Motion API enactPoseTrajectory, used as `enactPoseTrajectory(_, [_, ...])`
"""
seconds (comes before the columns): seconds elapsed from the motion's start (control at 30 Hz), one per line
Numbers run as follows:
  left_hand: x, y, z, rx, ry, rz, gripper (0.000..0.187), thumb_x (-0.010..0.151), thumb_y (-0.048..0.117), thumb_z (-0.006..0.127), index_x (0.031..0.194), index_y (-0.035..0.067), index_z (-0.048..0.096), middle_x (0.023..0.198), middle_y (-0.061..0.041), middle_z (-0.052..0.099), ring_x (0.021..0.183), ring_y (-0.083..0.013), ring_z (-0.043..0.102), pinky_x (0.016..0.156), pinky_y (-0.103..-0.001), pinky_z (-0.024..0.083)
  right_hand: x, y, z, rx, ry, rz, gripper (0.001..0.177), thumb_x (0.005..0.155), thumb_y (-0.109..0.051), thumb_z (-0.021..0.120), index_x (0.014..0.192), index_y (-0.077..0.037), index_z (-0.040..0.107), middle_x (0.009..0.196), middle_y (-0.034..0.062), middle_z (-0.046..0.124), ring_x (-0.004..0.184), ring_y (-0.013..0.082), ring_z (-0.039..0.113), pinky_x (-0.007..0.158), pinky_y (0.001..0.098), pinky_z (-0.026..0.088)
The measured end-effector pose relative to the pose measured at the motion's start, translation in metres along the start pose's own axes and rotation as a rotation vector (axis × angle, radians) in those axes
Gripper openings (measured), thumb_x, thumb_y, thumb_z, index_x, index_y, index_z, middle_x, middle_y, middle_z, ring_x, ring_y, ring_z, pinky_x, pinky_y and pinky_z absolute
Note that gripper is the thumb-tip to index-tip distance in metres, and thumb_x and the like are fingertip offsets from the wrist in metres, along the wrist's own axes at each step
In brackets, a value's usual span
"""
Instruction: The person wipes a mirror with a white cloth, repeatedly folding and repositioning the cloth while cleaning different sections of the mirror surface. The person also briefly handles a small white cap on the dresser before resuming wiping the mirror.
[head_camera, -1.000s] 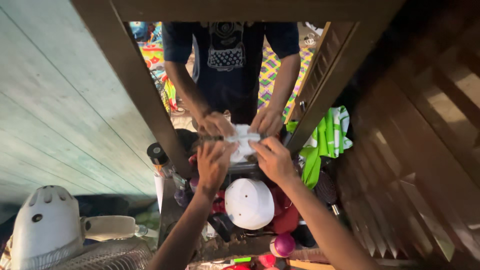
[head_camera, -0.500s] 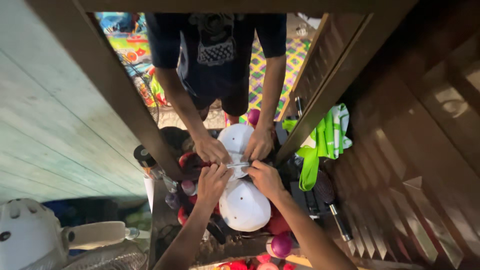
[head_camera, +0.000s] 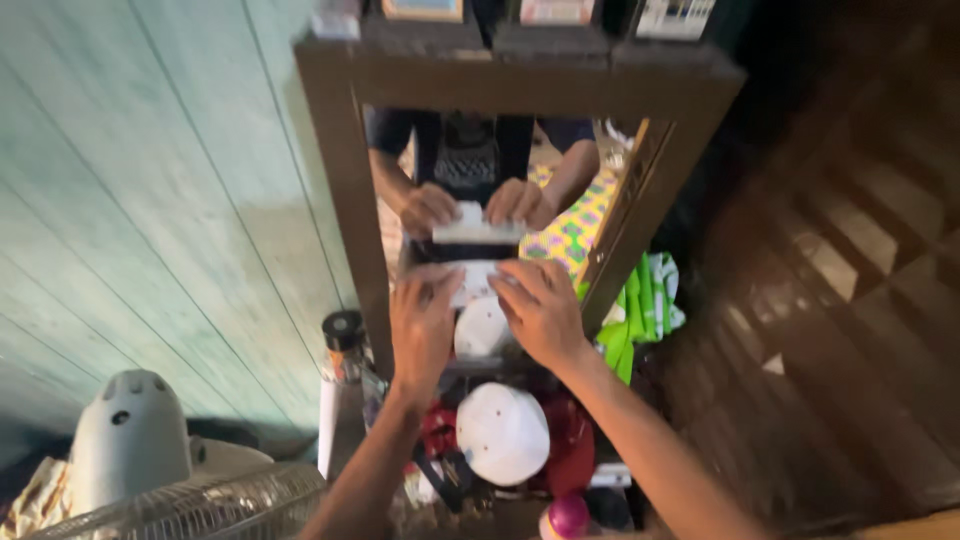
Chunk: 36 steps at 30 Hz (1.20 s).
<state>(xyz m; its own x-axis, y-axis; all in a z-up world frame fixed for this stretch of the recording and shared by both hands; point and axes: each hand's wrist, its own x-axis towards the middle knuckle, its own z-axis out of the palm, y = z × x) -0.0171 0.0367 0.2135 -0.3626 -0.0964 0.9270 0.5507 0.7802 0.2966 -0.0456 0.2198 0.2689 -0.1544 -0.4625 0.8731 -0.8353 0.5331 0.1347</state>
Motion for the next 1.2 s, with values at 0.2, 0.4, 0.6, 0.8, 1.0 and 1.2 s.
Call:
enactPoseTrajectory(0.2, [0.115,-0.004,-0.043,0.061,0.192,0.285,0.034,0.088,-0.006,0.064,0.118,0.005,0.074,0.123,-0.010,0.068,0.116,-0.0322,0.065,0.100,-0.043,0.050,0.104,0.007,-0.016,0.021,0.150,-0.164,0.031,0.080,0.005,0.075,0.109,-0.003,0.071,0.116,0.0092,0.066,0.105,0.0326,0.064,0.096,0.0458,0.051])
enactPoseTrajectory(0.4, [0.162,-0.006,-0.071,0.474,0.267,0.308,0.024,0.088,0.014,0.072,0.111,0.015,0.079,0.118,0.007,0.073,0.104,-0.0187,0.061,0.088,-0.037,0.043,0.147,0.006,0.005,-0.010,0.212,-0.216,0.035,0.078,0.006,0.075,0.111,-0.004,0.070,0.118,0.0083,0.067,0.106,0.0308,0.063,0.097,0.0466,0.049])
enactPoseTrajectory(0.6, [0.158,-0.014,-0.063,0.418,0.273,0.210,0.024,0.091,0.010,0.072,0.113,0.017,0.079,0.122,0.009,0.072,0.103,-0.0187,0.059,0.088,-0.036,0.043,0.150,0.004,0.024,0.054,0.198,-0.152,0.051,0.077,0.006,0.075,0.127,-0.003,0.068,0.121,0.0118,0.064,0.112,0.0347,0.061,0.100,0.0487,0.047])
enactPoseTrajectory(0.8, [0.111,-0.035,-0.045,0.340,0.250,0.126,0.030,0.088,0.007,0.070,0.114,0.020,0.078,0.117,0.007,0.071,0.103,-0.0219,0.060,0.087,-0.038,0.043,0.119,-0.001,0.046,0.085,0.129,-0.111,0.050,0.078,0.004,0.075,0.127,-0.007,0.070,0.115,0.0114,0.062,0.108,0.0353,0.061,0.095,0.0464,0.050])
enactPoseTrajectory(1.0, [0.016,-0.063,-0.016,0.487,0.118,-0.046,0.034,0.083,0.008,0.069,0.114,0.019,0.080,0.116,0.003,0.067,0.096,-0.0261,0.057,0.085,-0.042,0.043,0.052,-0.012,0.085,0.146,0.011,-0.025,0.038,0.086,0.001,0.074,0.123,-0.008,0.074,0.109,0.0087,0.064,0.093,0.0304,0.064,0.079,0.0410,0.053])
enactPoseTrajectory(1.2, [-0.092,-0.083,-0.008,0.369,-0.069,-0.114,0.032,0.087,0.007,0.063,0.114,0.017,0.078,0.132,0.003,0.069,0.103,-0.0262,0.060,0.088,-0.040,0.045,-0.032,-0.021,0.132,0.183,-0.127,0.001,0.024,0.089,-0.005,0.075,0.113,-0.009,0.077,0.100,0.0039,0.064,0.084,0.0231,0.065,0.070,0.0362,0.054])
